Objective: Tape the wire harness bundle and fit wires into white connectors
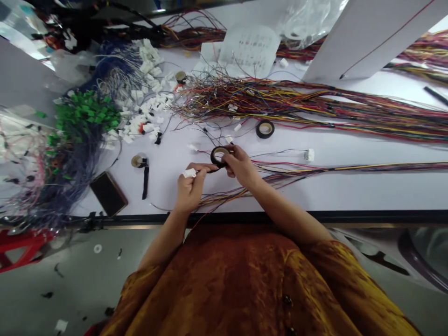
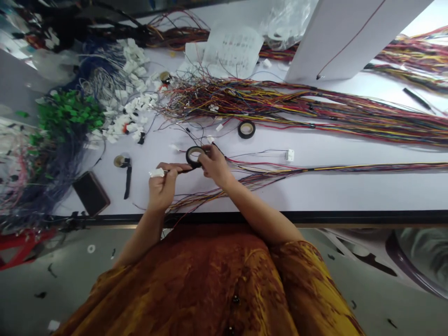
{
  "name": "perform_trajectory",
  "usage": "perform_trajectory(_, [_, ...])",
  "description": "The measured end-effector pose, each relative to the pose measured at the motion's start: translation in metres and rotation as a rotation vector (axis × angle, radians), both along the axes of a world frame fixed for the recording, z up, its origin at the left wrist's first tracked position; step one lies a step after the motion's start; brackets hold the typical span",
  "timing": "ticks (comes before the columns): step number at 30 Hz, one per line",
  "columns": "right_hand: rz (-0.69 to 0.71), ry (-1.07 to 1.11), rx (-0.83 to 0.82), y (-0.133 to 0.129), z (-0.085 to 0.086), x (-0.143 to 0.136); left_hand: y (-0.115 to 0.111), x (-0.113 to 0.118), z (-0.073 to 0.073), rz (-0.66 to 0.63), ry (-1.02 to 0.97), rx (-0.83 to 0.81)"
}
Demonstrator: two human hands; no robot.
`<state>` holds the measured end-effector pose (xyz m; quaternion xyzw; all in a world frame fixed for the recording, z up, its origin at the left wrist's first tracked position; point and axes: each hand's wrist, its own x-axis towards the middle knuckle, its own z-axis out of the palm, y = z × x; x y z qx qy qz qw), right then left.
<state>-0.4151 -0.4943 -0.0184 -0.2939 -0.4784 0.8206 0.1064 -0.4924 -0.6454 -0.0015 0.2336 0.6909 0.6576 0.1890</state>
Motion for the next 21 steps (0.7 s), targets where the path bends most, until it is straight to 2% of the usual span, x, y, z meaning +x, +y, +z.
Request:
perform_trajectory(2, [-0.005,0.002,-0.17,0.01,-0.005,-0.004,0.001,-0.001,-0.009,0.097,-0.14,0.07])
perform_trajectory(4, [-0.04,0.032,-0.168,0.014,-0.012,0.003,0.005,-0.004,-0.021,0.153,-0.254,0.115])
perform_trajectory(8, [-0.045,0.03,-0.004,0.009,-0.019,0.024,0.016,-0.006,-0.033,-0.075,-0.176,0.0])
perform_trajectory(9, [-0.037,0.028,0.087,0.006,-0.02,0.03,0.019,-0.005,-0.033,-0.106,-0.143,-0.034])
perform_trajectory(11, [-0.001,0.033,0.382,-0.004,-0.018,0.041,0.025,-0.004,-0.029,-0.065,-0.141,-0.055])
perform_trajectory(13, [0.077,0.036,0.719,-0.014,-0.015,0.054,0.027,-0.001,-0.024,0.007,-0.246,-0.033])
perform_trajectory(15, [0.139,0.057,0.901,-0.02,-0.011,0.061,0.026,0.002,-0.016,0.038,-0.335,-0.011])
perform_trajectory(16, [0.119,0.066,0.901,-0.02,-0.009,0.061,0.024,0.004,-0.012,0.024,-0.322,-0.012])
perform_trajectory(18, [0.003,0.065,0.742,-0.012,-0.005,0.052,0.019,0.009,-0.004,-0.076,-0.149,-0.048])
perform_trajectory(20, [-0.061,0.032,0.438,0.001,-0.004,0.037,0.015,0.012,-0.002,-0.189,0.107,-0.09])
perform_trajectory(21, [-0.052,0.015,0.262,0.007,-0.004,0.03,0.014,0.013,-0.003,-0.199,0.2,-0.097])
